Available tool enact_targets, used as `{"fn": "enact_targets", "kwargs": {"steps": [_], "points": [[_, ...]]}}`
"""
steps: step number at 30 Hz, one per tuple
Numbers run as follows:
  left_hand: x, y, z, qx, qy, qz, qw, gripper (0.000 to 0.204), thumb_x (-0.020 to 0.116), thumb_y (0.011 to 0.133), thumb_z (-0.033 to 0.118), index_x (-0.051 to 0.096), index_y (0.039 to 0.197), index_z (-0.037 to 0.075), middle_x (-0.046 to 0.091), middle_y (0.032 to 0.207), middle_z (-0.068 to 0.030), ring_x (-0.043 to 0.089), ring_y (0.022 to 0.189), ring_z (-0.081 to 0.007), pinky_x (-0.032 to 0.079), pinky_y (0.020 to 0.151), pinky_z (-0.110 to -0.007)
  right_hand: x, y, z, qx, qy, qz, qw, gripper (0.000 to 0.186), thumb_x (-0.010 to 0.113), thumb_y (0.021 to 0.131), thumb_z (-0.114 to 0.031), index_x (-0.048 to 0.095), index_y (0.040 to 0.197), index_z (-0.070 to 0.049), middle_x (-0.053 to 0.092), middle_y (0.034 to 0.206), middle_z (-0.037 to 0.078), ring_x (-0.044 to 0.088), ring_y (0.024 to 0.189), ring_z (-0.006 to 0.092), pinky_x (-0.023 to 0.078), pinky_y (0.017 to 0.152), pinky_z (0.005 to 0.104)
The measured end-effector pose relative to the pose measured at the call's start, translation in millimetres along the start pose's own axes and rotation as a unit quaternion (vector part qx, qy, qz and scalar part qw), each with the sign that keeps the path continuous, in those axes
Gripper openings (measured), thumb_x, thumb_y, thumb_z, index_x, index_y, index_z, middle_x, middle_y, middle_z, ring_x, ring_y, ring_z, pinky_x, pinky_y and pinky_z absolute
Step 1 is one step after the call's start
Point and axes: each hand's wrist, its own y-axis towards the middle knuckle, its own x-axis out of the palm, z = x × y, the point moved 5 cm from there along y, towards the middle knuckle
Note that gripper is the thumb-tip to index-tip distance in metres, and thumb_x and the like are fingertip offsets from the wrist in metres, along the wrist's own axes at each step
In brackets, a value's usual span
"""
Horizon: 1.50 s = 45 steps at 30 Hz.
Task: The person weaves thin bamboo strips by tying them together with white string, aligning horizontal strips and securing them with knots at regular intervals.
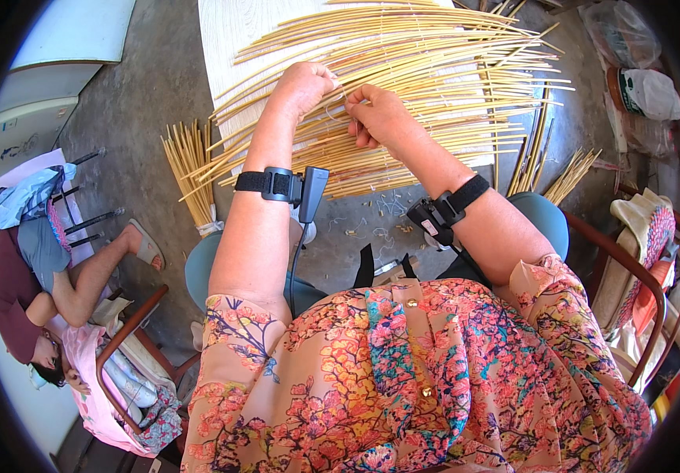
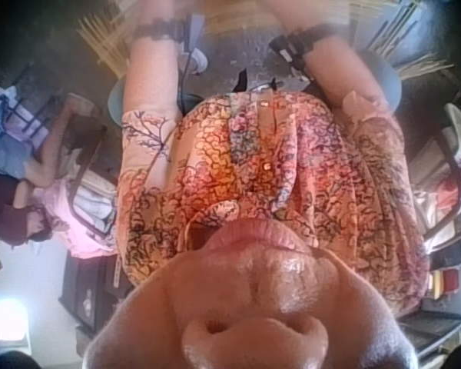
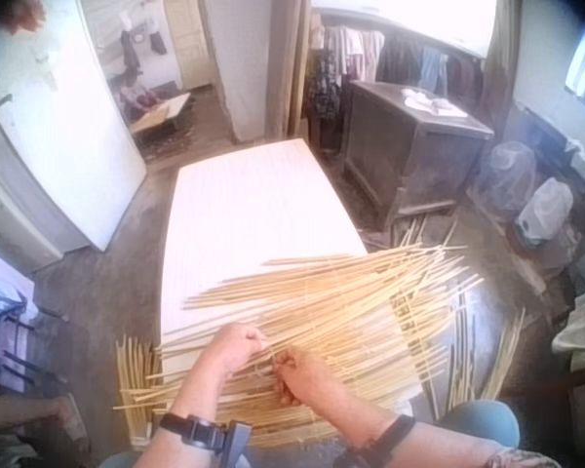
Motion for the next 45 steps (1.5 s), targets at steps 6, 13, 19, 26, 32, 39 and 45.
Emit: {"fn": "enact_targets", "kwargs": {"steps": [6,13,19,26,32,39,45], "points": [[0,-2,1,-0.008,-0.012,-0.005,1.000,0.009,0.065,0.074,0.012,0.067,0.076,0.003,0.063,0.073,-0.0040,0.053,0.069,-0.0126,0.042,0.067,-0.027,0,0,0,-0.001,-0.006,-0.001,1.000,0.015,0.052,0.089,-0.016,0.055,0.096,-0.004,0.061,0.063,0.008,0.059,0.045,0.0147,0.045,0.038,0.0268],[0,-2,0,-0.013,-0.009,0.001,1.000,0.009,0.065,0.074,0.012,0.067,0.076,0.003,0.062,0.072,-0.0038,0.053,0.068,-0.0124,0.042,0.066,-0.026,2,-3,-2,0.006,-0.001,0.000,1.000,0.012,0.052,0.089,-0.016,0.055,0.094,-0.005,0.059,0.062,0.005,0.055,0.043,0.0118,0.040,0.036,0.0241],[0,0,-2,-0.008,-0.004,-0.006,1.000,0.010,0.065,0.073,0.012,0.067,0.076,0.002,0.062,0.070,-0.0032,0.052,0.066,-0.0117,0.042,0.065,-0.025,1,-3,-1,0.010,0.007,0.001,1.000,0.010,0.053,0.089,-0.016,0.054,0.092,-0.007,0.057,0.061,0.002,0.050,0.042,0.0084,0.036,0.035,0.0210],[-2,-4,3,0.010,0.001,0.007,1.000,0.012,0.066,0.073,0.012,0.068,0.079,0.002,0.064,0.072,-0.0047,0.054,0.068,-0.0126,0.043,0.067,-0.026,-1,-5,-2,0.013,0.018,0.004,1.000,0.010,0.053,0.088,-0.016,0.055,0.092,-0.007,0.054,0.060,0.001,0.048,0.042,0.0076,0.034,0.035,0.0208],[-3,-4,3,0.015,0.016,0.019,1.000,0.013,0.069,0.071,0.011,0.069,0.081,0.002,0.066,0.076,-0.0061,0.057,0.072,-0.0140,0.044,0.071,-0.027,1,-4,2,0.002,0.043,0.037,0.998,0.009,0.054,0.087,-0.015,0.056,0.090,-0.007,0.051,0.059,-0.001,0.045,0.042,0.0065,0.031,0.036,0.0208],[0,1,-5,0.030,-0.024,0.016,0.999,0.019,0.071,0.068,0.012,0.070,0.083,0.001,0.067,0.074,-0.0118,0.059,0.068,-0.0173,0.047,0.068,-0.029,3,0,7,-0.013,0.057,0.061,0.996,0.008,0.055,0.087,-0.015,0.055,0.088,-0.007,0.051,0.059,0.000,0.045,0.043,0.0068,0.031,0.037,0.0206],[0,6,-11,0.027,-0.051,0.016,0.998,0.018,0.072,0.068,0.013,0.070,0.081,0.001,0.065,0.071,-0.0099,0.056,0.066,-0.0166,0.046,0.065,-0.029,-2,2,6,-0.002,0.077,0.052,0.996,0.008,0.054,0.087,-0.011,0.055,0.091,-0.004,0.056,0.060,0.006,0.051,0.044,0.0127,0.039,0.038,0.0254]]}}
